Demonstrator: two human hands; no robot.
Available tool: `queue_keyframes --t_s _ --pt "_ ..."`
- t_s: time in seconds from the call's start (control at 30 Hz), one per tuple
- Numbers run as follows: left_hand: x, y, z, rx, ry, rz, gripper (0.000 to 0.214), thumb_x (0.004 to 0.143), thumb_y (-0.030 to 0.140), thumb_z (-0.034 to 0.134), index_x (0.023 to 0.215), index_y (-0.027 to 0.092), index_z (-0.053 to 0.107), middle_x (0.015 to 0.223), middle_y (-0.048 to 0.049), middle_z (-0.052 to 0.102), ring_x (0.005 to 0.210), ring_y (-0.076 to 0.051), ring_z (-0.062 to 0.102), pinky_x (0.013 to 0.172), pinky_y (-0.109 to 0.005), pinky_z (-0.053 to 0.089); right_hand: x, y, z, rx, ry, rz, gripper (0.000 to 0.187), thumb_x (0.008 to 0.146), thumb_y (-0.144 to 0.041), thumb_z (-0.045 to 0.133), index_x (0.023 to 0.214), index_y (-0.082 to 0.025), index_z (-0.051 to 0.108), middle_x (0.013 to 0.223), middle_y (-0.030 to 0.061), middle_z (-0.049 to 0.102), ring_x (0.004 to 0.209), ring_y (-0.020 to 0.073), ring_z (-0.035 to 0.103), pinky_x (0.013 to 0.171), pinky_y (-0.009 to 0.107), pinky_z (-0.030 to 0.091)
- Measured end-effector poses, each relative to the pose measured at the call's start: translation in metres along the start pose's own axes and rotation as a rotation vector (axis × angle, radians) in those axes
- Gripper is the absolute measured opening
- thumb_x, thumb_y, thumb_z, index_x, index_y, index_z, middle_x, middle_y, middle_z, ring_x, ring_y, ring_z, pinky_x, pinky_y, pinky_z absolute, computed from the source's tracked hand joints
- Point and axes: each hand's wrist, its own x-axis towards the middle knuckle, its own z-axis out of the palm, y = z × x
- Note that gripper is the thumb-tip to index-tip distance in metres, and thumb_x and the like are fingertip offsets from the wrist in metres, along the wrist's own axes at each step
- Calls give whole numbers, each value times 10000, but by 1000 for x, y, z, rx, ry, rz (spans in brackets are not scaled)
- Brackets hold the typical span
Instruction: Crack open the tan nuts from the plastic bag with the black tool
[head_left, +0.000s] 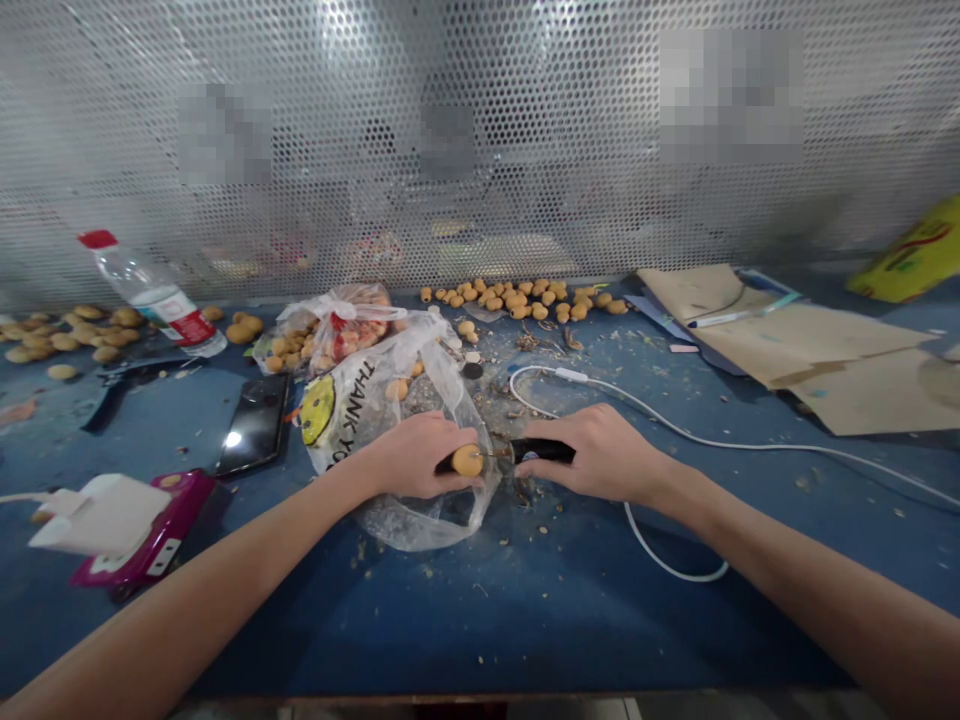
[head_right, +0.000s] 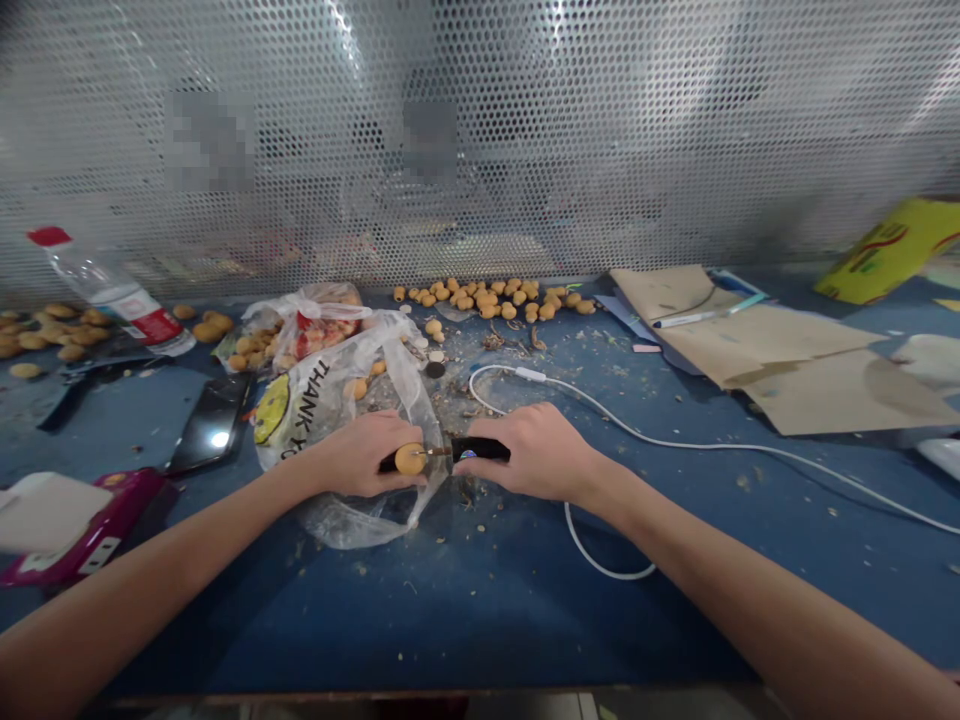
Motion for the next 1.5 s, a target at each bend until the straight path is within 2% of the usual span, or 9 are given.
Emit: queue_keyframes --t_s 0.27,0.57,0.9,1.5 --pt "-1 -1 -1 -25 4 -2 277 918 460 502 824 203 467 676 -6 575 607 -155 511 734 -312 409 -1 -7 5 -10 -27 -78 428 907 -614 510 868 -241 715 635 10 690 556 146 587 524 274 249" --pt "-2 -2 0 -7 21 -14 360 918 550 492 814 207 462 680 -14 581 629 -168 525 732 -316 403 0 3 0 14 8 -11 440 927 -603 478 930 -232 714 633 10 683 554 146 578 528 276 260" --pt "0 0 -1 4 16 -10 369 922 558 484 815 205 458 688 -17 585 638 -171 534 725 -310 403 1 -1 0 -12 -20 13 429 932 -600 476 939 -237 704 659 10 694 581 153 595 538 285 283" --pt "0 1 -1 17 -6 -17 367 923 549 492 817 199 460 691 -9 585 638 -160 530 733 -304 404 -1 0 6 3 6 4 455 929 -621 469 956 -234 707 668 11 704 595 154 610 541 280 279"
